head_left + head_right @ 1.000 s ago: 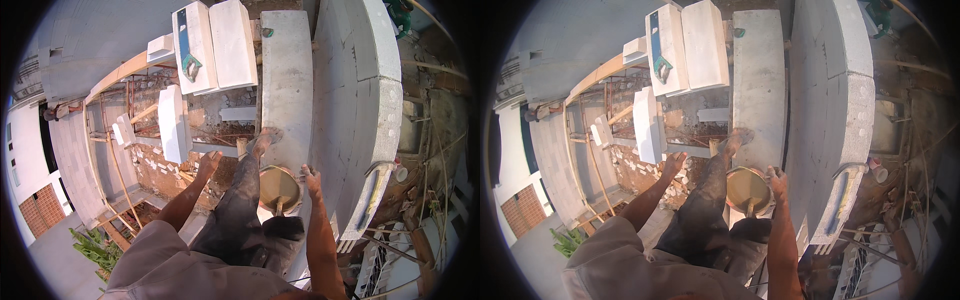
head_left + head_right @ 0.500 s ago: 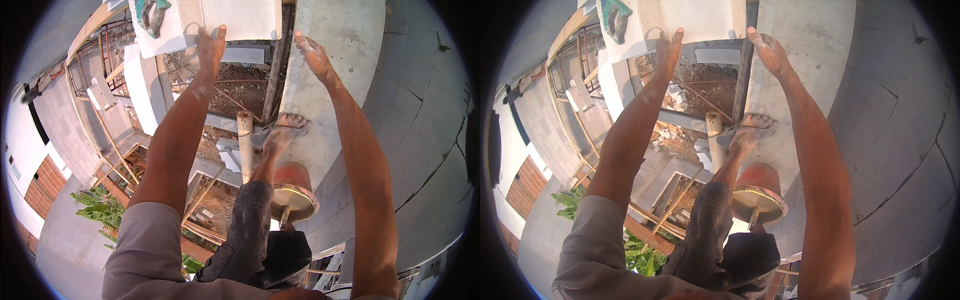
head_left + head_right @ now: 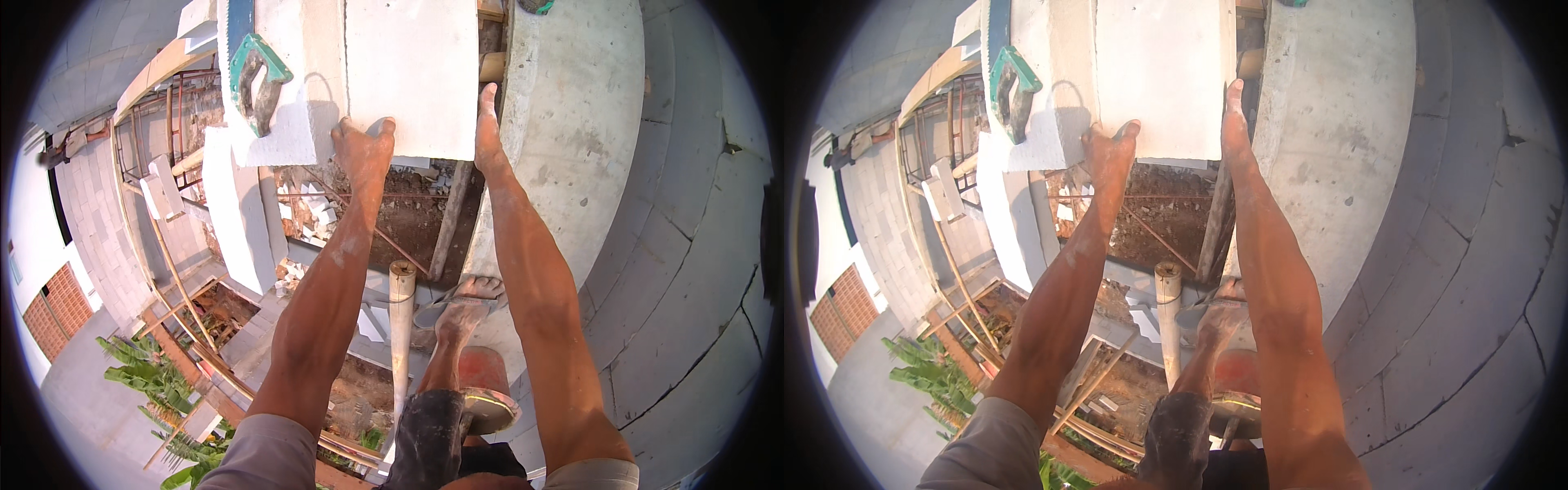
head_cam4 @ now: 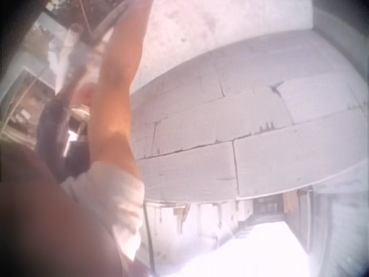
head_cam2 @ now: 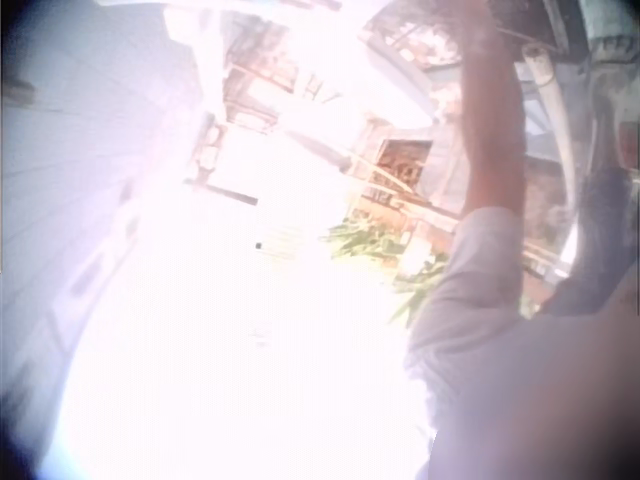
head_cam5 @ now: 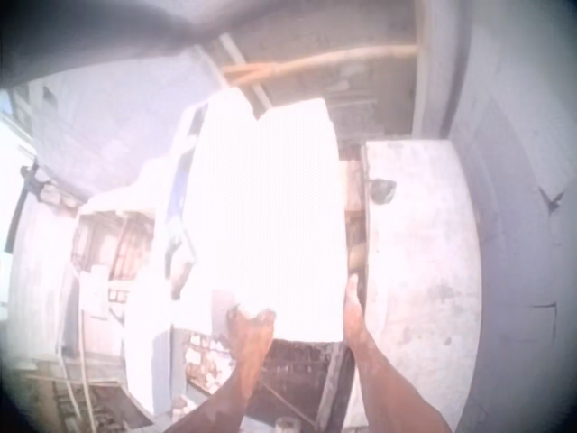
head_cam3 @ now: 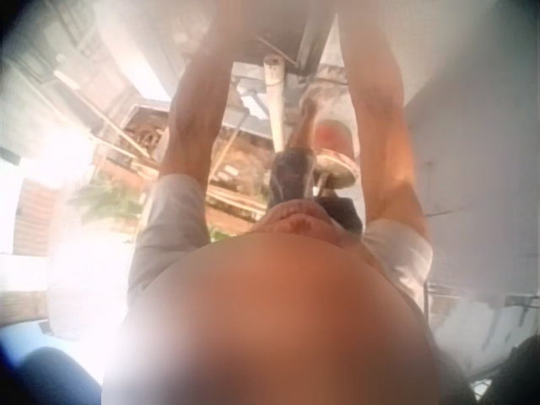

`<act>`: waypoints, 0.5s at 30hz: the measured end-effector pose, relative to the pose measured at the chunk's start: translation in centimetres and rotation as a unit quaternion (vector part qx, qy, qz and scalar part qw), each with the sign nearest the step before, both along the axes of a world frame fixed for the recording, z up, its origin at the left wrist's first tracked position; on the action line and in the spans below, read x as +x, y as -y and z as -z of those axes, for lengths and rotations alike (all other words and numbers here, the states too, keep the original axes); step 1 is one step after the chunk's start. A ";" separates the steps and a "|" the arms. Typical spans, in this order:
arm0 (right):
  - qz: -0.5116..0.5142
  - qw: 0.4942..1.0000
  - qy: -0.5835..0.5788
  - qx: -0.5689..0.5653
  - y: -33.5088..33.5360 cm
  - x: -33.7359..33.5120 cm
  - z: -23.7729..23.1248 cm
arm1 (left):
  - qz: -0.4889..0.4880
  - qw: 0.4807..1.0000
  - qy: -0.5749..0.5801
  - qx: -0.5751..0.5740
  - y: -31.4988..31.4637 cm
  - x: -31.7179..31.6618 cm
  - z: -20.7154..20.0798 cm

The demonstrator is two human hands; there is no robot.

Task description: The person applies mortar to a white block using a trowel, places the block onto a wall, and taps it into position with a hammer. The person repeats this process for additional blocks along the wall.

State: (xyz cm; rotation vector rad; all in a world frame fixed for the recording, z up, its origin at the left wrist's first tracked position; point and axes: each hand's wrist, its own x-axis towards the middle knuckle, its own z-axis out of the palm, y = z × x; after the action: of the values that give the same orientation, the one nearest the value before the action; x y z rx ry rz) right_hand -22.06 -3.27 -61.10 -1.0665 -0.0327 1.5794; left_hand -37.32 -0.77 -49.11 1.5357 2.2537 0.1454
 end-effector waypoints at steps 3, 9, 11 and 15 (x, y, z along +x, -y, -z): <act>-0.031 0.999 0.032 0.004 1.1 2.0 -1.9 | -0.013 0.999 0.042 -0.012 0.8 0.7 -0.6; -0.073 0.994 0.075 -0.010 5.9 4.9 -6.9 | 0.024 0.999 0.036 0.005 5.9 1.5 -3.7; -0.107 0.987 0.123 0.006 9.0 5.3 -10.7 | 0.015 0.998 0.066 0.001 7.9 0.7 -6.4; -0.142 0.980 0.118 -0.074 13.0 7.1 -19.3 | -0.024 0.986 0.131 -0.104 11.1 -1.4 -12.9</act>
State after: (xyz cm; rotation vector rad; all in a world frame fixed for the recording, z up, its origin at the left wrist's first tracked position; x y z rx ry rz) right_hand -14.92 -16.30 -41.79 -1.4111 -0.2412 1.7204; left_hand -38.67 -11.91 -36.21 1.2750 2.0291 0.1139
